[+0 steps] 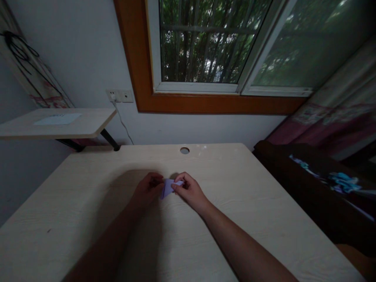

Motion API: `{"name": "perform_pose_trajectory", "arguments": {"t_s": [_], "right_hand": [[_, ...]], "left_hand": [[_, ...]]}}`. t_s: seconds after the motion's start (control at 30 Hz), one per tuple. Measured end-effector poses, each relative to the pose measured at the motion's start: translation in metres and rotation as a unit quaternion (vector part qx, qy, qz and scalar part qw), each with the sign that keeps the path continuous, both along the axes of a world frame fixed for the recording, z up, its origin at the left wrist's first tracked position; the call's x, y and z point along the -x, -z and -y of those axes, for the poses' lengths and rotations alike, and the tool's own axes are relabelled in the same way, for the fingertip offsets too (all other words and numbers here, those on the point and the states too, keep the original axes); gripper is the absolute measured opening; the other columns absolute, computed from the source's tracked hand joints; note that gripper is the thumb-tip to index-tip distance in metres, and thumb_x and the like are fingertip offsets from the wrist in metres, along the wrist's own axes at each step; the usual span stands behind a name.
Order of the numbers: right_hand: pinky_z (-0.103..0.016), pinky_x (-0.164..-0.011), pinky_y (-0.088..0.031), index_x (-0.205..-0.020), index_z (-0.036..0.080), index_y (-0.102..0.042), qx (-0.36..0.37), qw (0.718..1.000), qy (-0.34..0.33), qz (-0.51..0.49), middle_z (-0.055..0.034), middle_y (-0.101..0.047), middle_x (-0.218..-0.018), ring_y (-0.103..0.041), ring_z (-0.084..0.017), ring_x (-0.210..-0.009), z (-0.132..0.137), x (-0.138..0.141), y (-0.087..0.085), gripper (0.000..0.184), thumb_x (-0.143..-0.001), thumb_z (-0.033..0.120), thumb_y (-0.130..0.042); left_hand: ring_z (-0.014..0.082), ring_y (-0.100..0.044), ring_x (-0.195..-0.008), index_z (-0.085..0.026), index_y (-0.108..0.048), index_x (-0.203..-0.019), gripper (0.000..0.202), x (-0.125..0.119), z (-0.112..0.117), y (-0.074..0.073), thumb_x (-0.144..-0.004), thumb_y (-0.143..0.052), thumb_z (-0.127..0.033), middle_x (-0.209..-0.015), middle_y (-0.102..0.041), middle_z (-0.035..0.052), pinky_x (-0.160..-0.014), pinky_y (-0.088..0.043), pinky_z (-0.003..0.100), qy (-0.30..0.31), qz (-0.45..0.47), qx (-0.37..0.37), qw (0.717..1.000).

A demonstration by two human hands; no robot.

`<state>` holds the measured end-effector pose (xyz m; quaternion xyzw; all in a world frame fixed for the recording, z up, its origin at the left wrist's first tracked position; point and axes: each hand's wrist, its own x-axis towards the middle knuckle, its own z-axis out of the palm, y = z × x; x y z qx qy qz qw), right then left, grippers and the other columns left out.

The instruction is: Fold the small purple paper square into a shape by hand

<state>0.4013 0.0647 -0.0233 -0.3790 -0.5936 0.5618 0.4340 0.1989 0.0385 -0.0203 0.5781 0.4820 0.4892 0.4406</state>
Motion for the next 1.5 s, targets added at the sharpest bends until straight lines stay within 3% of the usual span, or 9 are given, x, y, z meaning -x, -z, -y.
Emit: {"name": "perform_pose_trajectory", "arguments": {"t_s": [0.33,0.6,0.87,1.0,1.33,1.5], "right_hand": [[-0.023,-0.055,-0.036,-0.093,0.021,-0.056,-0.027,0.999,-0.017,0.008,0.005,-0.056,-0.07,-0.049,-0.01,-0.059,-0.0004,-0.0007,0.0042,0.023,-0.079,0.032,-0.072],[-0.024,-0.058,-0.038,-0.096,0.022,-0.057,-0.031,0.999,-0.022,0.008,0.0039,-0.057,-0.075,-0.05,-0.011,-0.062,0.0003,-0.0012,0.0046,0.025,-0.079,0.033,-0.072],[-0.024,-0.059,-0.037,-0.123,0.027,-0.053,-0.05,0.998,-0.026,-0.019,0.0046,-0.054,-0.074,-0.047,-0.011,-0.062,-0.0011,0.0005,0.0029,0.049,-0.079,0.034,-0.074],[-0.024,-0.056,-0.036,-0.128,0.029,-0.049,-0.044,0.999,-0.028,0.003,0.0055,-0.055,-0.072,-0.046,-0.011,-0.059,-0.0018,0.001,0.0049,0.06,-0.076,0.033,-0.077],[-0.024,-0.057,-0.037,-0.124,0.026,-0.051,-0.036,0.999,-0.013,-0.035,0.0053,-0.055,-0.073,-0.048,-0.011,-0.062,-0.0059,0.001,0.0091,0.052,-0.077,0.029,-0.074],[-0.025,-0.059,-0.038,-0.123,0.026,-0.051,-0.019,0.998,-0.016,-0.063,0.006,-0.053,-0.071,-0.048,-0.012,-0.061,-0.0067,0.0012,0.0071,0.051,-0.077,0.031,-0.073]], "left_hand": [[0.0132,-0.057,-0.074,-0.017,-0.06,-0.105,0.03,0.0016,0.0014,-0.0013,-0.084,-0.066,-0.037,-0.083,-0.06,0.0014,-0.066,-0.044,0.024,0.061,-0.039,0.002,0.997],[0.012,-0.051,-0.063,-0.015,-0.063,-0.079,0.022,-0.0017,0.0007,-0.0084,-0.082,-0.065,-0.036,-0.069,-0.058,-0.0007,-0.059,-0.038,0.022,0.049,-0.136,0.006,0.989],[0.0129,-0.055,-0.063,-0.015,-0.064,-0.077,0.023,-0.0009,-0.0016,-0.0079,-0.08,-0.065,-0.038,-0.066,-0.061,-0.0003,-0.059,-0.041,0.022,0.002,-0.104,0.029,0.994],[0.0129,-0.058,-0.059,-0.016,-0.064,-0.076,0.024,-0.0019,-0.0017,-0.0078,-0.083,-0.064,-0.038,-0.063,-0.064,-0.0002,-0.058,-0.043,0.022,0.006,-0.108,0.037,0.993],[0.0144,-0.062,-0.061,-0.016,-0.068,-0.078,0.028,-0.0033,0.0001,-0.0066,-0.085,-0.062,-0.042,-0.066,-0.07,0.0029,-0.06,-0.046,0.023,0.058,-0.136,0.046,0.988],[0.0161,-0.065,-0.063,-0.016,-0.068,-0.084,0.024,-0.0032,-0.0008,-0.0066,-0.08,-0.067,-0.039,-0.069,-0.07,0.0036,-0.062,-0.049,0.025,0.052,-0.109,0.037,0.992]]}}
